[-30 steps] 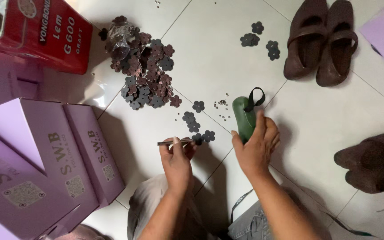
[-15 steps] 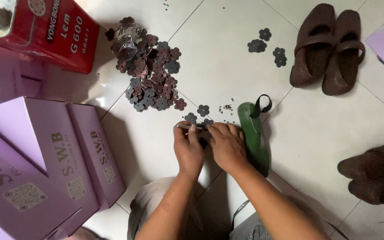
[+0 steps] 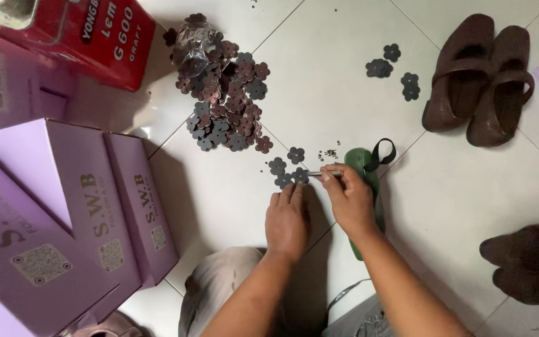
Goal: The person assembles flower-shaped decorations onto a green shoe last using a metal rod and small fasteners. They pick up the flower pieces, align them with the rod, and secure them with fasteners, repeating the process for multiple flowers.
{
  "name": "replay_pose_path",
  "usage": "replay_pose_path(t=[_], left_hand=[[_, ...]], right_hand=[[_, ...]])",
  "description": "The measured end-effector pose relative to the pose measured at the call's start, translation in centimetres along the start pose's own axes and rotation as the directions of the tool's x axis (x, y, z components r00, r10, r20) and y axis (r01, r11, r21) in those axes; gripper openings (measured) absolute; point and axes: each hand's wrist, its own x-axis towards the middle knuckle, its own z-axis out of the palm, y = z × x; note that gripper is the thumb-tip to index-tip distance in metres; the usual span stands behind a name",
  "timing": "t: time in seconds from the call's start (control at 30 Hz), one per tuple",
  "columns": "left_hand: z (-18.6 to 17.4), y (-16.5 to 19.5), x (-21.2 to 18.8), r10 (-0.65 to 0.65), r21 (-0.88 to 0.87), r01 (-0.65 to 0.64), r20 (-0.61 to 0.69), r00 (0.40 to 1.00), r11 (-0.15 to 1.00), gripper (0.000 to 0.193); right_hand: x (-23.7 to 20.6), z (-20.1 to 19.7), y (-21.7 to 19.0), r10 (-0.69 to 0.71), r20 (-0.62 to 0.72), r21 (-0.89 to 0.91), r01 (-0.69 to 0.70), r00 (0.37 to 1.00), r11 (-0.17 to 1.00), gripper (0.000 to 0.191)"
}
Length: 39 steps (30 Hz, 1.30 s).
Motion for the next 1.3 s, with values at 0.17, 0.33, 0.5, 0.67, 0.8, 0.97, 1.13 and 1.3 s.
replay_pose_path(t=[0.17,0.33,0.5,0.67,0.8,0.97,1.13,1.3], left_hand=[[0.5,0.2,-0.1,-0.05,0.193,0.022,0.14,0.989,0.981,0.054],[1.1,0.1,-0.3,-0.065,0.238,0.026,0.156,0.986,0.971,0.044],[1.5,-0.2,-0.4,-0.053,0.193,0.027,0.132,0.99,0.981,0.041],[-0.3,-0.1,0.4,-0.139,0.009,0.139,0.092,0.986,0.99,0.034],[-3.1,0.4,1.3,-0.315,-0.647,0.222,-0.029,0.949,0.729,0.03],[-4.9,1.2,2.3,0.103,-0.48,-0.26,-0.329,0.939,0.838,0.03],[-3.7,1.2,2.6,-0.009,-0.595,-0.125,-0.217,0.976,0.794,0.024],[-2.5,0.5,2.4,-0.091,-0.554,0.012,-0.116,0.989,0.832,0.03]], right_hand=[[0.5,0.2,-0.4,0.04,0.041,-0.152,-0.034,0.998,0.988,0.023],[0.4,0.5,-0.2,-0.171,0.119,-0.222,0.194,0.978,0.956,0.021],[0.6,0.6,-0.3,-0.255,0.146,-0.254,0.285,0.956,0.924,0.021],[0.6,1.1,-1.1,-0.354,0.261,-0.395,0.434,0.898,0.81,0.021],[0.9,1.0,-1.4,-0.385,0.303,-0.354,0.478,0.872,0.803,0.027],[0.8,0.8,-0.6,-0.313,0.29,-0.369,0.408,0.904,0.835,0.015],[0.6,1.0,-0.5,-0.395,0.24,-0.363,0.459,0.887,0.811,0.026],[-2.1,-1.7,-1.1,-0.39,0.01,-0.611,0.314,0.921,0.727,0.032]])
